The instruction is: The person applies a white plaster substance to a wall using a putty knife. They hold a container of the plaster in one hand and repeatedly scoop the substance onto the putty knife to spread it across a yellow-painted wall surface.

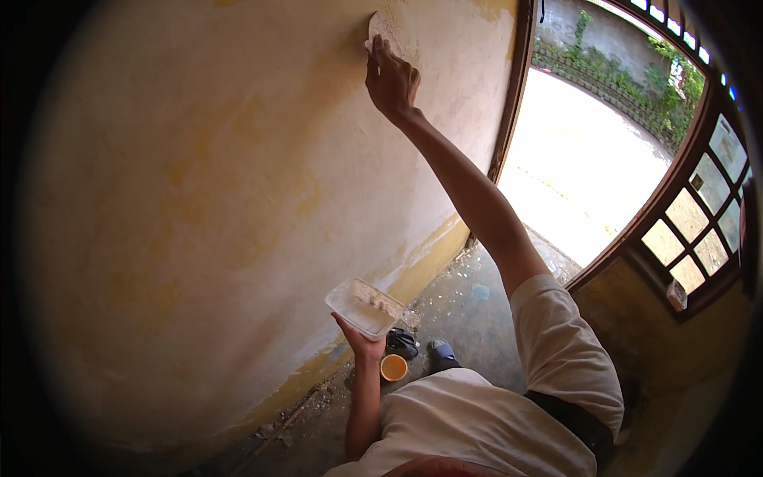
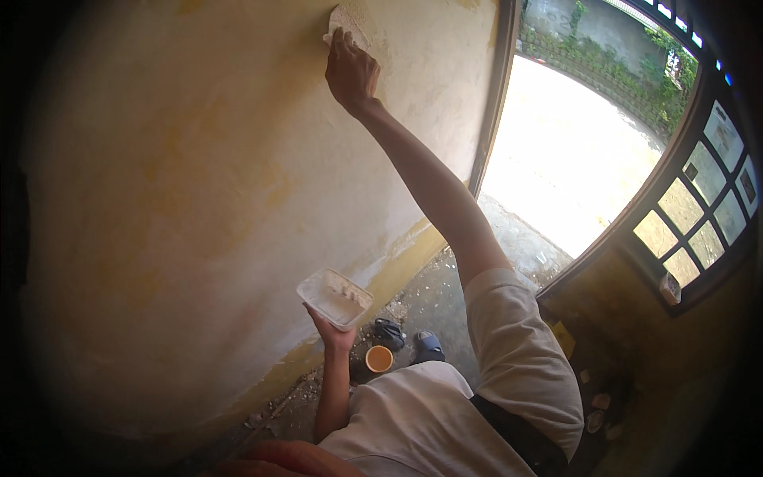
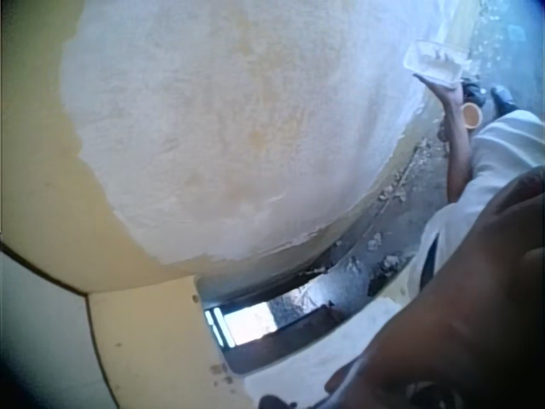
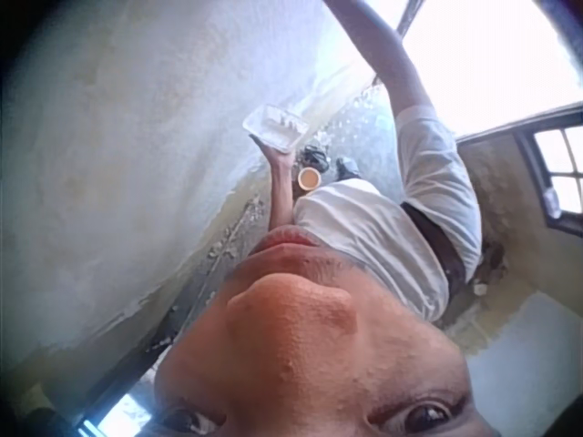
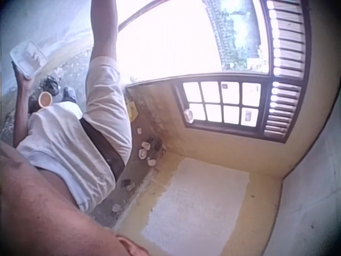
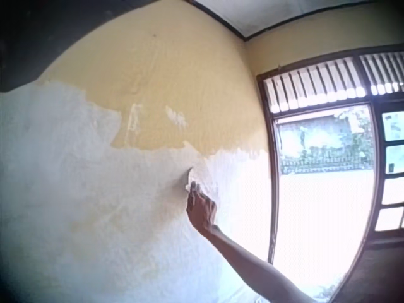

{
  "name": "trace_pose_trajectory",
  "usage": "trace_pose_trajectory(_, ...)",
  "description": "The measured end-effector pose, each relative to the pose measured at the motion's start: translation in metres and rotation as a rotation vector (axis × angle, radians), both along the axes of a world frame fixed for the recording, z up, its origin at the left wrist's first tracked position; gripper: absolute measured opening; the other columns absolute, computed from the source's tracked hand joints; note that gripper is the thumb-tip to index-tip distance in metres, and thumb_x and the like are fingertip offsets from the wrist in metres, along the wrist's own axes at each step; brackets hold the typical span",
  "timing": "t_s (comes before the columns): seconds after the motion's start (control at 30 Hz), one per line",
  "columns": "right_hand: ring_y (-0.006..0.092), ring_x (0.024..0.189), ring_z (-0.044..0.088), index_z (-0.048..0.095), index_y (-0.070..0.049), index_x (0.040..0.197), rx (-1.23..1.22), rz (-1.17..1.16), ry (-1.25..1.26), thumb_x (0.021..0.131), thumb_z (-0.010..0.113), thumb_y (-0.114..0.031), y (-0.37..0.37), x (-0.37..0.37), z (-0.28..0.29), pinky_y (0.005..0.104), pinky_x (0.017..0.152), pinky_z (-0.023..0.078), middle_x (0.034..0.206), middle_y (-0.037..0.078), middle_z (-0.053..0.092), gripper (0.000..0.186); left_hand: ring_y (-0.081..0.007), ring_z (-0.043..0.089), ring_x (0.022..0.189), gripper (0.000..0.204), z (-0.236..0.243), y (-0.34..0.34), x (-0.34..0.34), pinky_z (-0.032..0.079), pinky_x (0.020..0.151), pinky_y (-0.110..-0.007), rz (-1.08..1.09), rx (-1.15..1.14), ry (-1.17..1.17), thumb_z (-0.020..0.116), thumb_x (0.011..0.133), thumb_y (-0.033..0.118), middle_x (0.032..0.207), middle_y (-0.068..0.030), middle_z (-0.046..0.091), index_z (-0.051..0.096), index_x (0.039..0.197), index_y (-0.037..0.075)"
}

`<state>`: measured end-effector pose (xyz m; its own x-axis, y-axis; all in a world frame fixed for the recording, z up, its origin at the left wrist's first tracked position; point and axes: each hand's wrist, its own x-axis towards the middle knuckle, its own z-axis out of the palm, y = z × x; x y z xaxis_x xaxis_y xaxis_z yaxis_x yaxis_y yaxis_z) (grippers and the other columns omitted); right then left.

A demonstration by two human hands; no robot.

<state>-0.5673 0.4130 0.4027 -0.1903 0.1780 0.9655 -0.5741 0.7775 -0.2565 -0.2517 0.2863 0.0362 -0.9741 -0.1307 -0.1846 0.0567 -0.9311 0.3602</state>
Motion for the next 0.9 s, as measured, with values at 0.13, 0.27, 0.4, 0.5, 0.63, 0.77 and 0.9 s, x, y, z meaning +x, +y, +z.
trace_pose_trajectory(0.13,0.0296,0.103,0.072,0.055,-0.01,0.14,0.201,0.147,0.076,0.087,0.066,-0.005,-0.036,0.047,-0.062,0.0389,0.076,0.061,0.124,0.019,0.068,0.054,-0.0288,0.039,0.141,0.077,-0.002,-0.003,0.0,0.029,0.118,-0.052,-0.037,-0.003,-0.039,0.039,0.096,0.074,0.153,-0.0035,0.043,0.038,0.152,0.021)
trace_pose_trajectory(0.27,0.0289,0.099,0.073,0.064,-0.011,0.129,0.239,0.363,-0.007,0.09,0.065,-0.005,-0.012,0.077,-0.077,0.0378,0.075,0.06,0.115,0.017,0.072,0.039,-0.0284,0.04,0.141,0.077,-0.003,-0.015,0.005,0.03,0.118,-0.051,-0.039,0.004,-0.027,0.037,0.096,0.073,0.153,-0.003,0.043,0.038,0.153,0.021)
trace_pose_trajectory(0.4,0.0403,0.091,0.07,0.066,-0.005,0.12,-0.116,0.21,-0.005,0.101,0.055,-0.021,0.058,0.032,-0.014,0.0447,0.08,0.055,0.103,0.02,0.072,0.028,-0.0279,0.039,0.141,0.076,0.003,-0.007,0.007,0.028,0.118,-0.051,-0.046,-0.018,-0.037,0.037,0.097,0.073,0.154,-0.0025,0.042,0.037,0.153,0.022)
trace_pose_trajectory(0.5,0.0424,0.093,0.067,0.066,-0.007,0.123,-0.22,0.201,-0.044,0.103,0.049,-0.028,0.086,-0.002,0.035,0.0495,0.084,0.05,0.097,0.022,0.071,0.033,-0.0275,0.038,0.142,0.076,-0.002,-0.011,0.012,0.027,0.119,-0.051,-0.043,-0.024,-0.007,0.037,0.097,0.073,0.154,-0.002,0.042,0.037,0.153,0.022)
trace_pose_trajectory(0.63,0.0375,0.105,0.068,0.064,-0.011,0.131,-0.125,0.132,-0.029,0.104,0.048,-0.03,0.079,-0.024,0.042,0.0454,0.094,0.05,0.111,0.015,0.073,0.037,-0.0274,0.038,0.142,0.077,-0.012,-0.015,0.022,0.027,0.119,-0.052,-0.009,-0.03,0.019,0.038,0.096,0.074,0.155,-0.0016,0.041,0.037,0.153,0.023)
trace_pose_trajectory(0.77,0.0355,0.087,0.068,0.068,-0.01,0.12,-0.173,0.158,-0.041,0.104,0.048,-0.024,0.045,0.0,0.029,0.047,0.079,0.05,0.093,0.014,0.073,0.029,-0.0277,0.038,0.142,0.078,-0.015,-0.023,0.027,0.028,0.119,-0.053,0.036,-0.024,0.011,0.038,0.095,0.075,0.154,-0.0018,0.041,0.037,0.153,0.023)
trace_pose_trajectory(0.9,0.0342,0.086,0.069,0.068,-0.011,0.119,-0.164,0.157,-0.025,0.102,0.051,-0.018,0.03,0.015,0.018,0.0449,0.077,0.051,0.095,0.012,0.073,0.026,-0.0285,0.04,0.14,0.078,-0.019,-0.024,0.021,0.028,0.118,-0.054,0.01,0.007,0.004,0.037,0.095,0.075,0.152,-0.0029,0.043,0.037,0.152,0.022)
